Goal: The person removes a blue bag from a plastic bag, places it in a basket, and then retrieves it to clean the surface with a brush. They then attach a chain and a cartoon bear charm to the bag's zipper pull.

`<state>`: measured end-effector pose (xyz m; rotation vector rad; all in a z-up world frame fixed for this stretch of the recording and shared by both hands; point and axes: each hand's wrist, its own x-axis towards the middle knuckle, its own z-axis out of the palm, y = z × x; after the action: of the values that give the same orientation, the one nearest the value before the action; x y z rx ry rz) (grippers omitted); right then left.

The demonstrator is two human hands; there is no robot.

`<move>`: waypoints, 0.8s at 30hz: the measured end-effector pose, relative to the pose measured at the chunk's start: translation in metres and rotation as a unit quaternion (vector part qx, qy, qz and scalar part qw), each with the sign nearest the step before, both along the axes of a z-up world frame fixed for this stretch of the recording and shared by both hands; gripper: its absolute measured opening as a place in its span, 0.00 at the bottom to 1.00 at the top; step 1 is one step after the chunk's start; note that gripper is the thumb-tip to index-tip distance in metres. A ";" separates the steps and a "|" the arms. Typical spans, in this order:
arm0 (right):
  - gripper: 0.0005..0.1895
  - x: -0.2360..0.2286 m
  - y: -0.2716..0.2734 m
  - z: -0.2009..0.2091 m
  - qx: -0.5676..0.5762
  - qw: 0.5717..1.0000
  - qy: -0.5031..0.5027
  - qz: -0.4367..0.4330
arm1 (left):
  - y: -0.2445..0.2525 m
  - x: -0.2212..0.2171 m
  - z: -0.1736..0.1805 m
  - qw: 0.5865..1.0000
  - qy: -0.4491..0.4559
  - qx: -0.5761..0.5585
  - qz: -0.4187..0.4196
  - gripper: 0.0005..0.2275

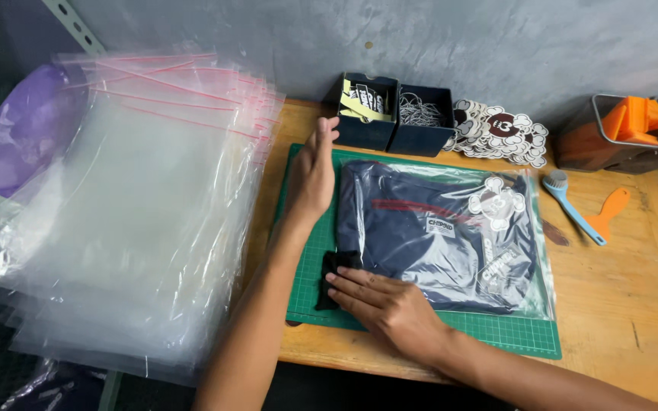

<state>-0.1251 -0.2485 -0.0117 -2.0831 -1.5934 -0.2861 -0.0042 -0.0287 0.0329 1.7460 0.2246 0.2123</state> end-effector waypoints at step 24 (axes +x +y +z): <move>0.22 0.076 0.055 -0.028 -0.055 0.950 -0.103 -0.289 | 0.024 0.007 -0.016 0.973 -0.037 -0.225 0.024 0.41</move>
<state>-0.0489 -0.1933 -0.0393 -2.6512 -1.0794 -0.6446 0.0033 -0.0052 0.0174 1.2807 0.2401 0.2409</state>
